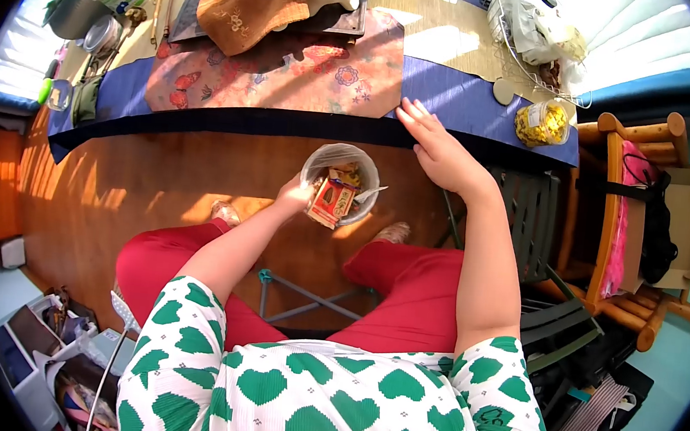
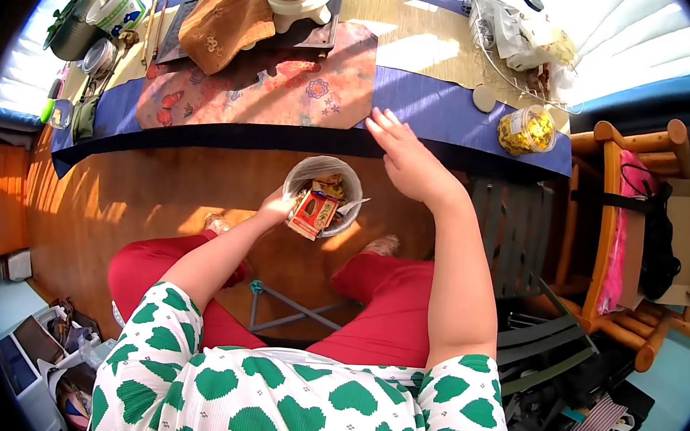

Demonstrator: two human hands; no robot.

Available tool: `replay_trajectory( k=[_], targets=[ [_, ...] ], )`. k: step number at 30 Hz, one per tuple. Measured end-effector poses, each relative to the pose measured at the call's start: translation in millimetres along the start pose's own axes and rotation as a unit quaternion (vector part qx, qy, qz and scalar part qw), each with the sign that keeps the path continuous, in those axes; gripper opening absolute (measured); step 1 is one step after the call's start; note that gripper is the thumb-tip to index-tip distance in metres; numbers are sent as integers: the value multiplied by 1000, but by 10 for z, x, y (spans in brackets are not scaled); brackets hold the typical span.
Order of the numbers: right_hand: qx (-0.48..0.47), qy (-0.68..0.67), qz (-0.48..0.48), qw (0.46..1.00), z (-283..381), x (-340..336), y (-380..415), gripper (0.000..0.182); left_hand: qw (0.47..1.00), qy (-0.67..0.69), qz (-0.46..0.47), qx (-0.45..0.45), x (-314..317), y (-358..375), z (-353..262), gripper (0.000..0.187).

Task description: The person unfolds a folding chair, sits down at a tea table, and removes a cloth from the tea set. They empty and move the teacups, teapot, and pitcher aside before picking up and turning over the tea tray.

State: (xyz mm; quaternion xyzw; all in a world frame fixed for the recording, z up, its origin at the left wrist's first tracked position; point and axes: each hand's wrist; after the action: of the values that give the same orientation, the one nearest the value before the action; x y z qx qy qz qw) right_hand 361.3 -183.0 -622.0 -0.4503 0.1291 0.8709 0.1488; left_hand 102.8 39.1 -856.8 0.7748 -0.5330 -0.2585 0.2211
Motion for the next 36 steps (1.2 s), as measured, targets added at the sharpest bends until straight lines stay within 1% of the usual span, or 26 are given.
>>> replay_trajectory(
  k=[1,2,3,4,5,6,8,9,10,12,13,14,15,16,18,19,20,22,24,25,28,30,32,34,35,36],
  targets=[
    [1,-27,36,999,78,-9,56,58,999,-25,13,-38,57,90,-264,53],
    [1,-54,72,996,152,-2,108,58,999,-33,14,-32,91,89,-300,53],
    [-3,-100,144,984,213,25,160,57,999,-40,14,-26,125,87,-333,52],
    [34,-133,228,964,321,10,190,59,999,-32,2,24,184,-13,-169,51],
    [35,-115,227,966,299,77,199,58,997,-24,-10,74,215,-99,2,51],
    [36,-97,227,968,275,143,206,57,999,8,-3,54,224,-64,-48,51],
    [65,-121,154,978,203,91,209,49,997,73,11,17,258,73,-339,50],
    [106,-167,140,970,175,13,150,47,997,78,15,17,258,118,-421,50],
    [131,-221,82,963,184,-89,105,43,996,80,7,33,257,117,-419,50],
    [156,-275,-48,947,1,-70,24,43,995,80,-6,62,253,127,-399,50],
    [115,-167,-114,973,-37,-55,-14,45,994,88,-2,58,246,120,-393,50],
    [71,-55,-177,980,-52,-32,-60,47,994,96,2,54,224,109,-392,50],
    [26,59,-237,969,-32,-3,-87,48,993,104,7,51,208,94,-387,50],
    [72,51,-181,980,-1,112,-53,55,993,103,8,53,197,86,-402,50],
    [20,103,-101,989,81,191,-9,61,993,100,8,55,169,81,-416,51],
    [-2,42,-55,998,149,137,23,61,994,82,-8,74,170,91,-432,51],
    [-34,-30,-29,999,218,92,66,54,994,86,-6,69,177,68,-420,51],
    [-25,-207,136,969,281,172,108,42,994,97,-4,56,203,-6,-315,52],
    [86,-219,279,931,276,447,104,33,992,97,-15,83,243,-72,-183,52],
    [88,-196,280,935,131,693,103,29,990,97,-20,96,266,-98,-109,51],
    [306,-265,284,869,-608,1183,-10,24,991,123,-11,44,305,-99,126,50],
    [447,-319,116,827,-1316,1708,147,19,993,117,-21,0,323,11,59,49],
    [510,-242,21,825,-1919,2229,359,19,992,120,-30,-36,275,81,-43,48],
    [550,-257,-50,793,-2359,2714,558,17,988,131,-30,-76,233,164,-62,48],
    [538,-279,-105,788,-2517,2922,609,16,988,120,-16,-97,183,189,-76,49],
    [532,-253,-131,797,-2684,3149,620,17,990,112,-18,-79,157,190,-17,50]
  ],
)
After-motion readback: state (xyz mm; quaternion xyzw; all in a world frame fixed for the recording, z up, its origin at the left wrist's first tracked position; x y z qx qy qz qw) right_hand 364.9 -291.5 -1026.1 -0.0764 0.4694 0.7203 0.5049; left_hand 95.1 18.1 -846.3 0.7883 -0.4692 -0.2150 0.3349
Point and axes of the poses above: each hand's wrist, its own y-axis away from the middle knuckle, its own x-axis out of the palm, z = x × y, and after that the axes turned 4 degrees about y, right-handed
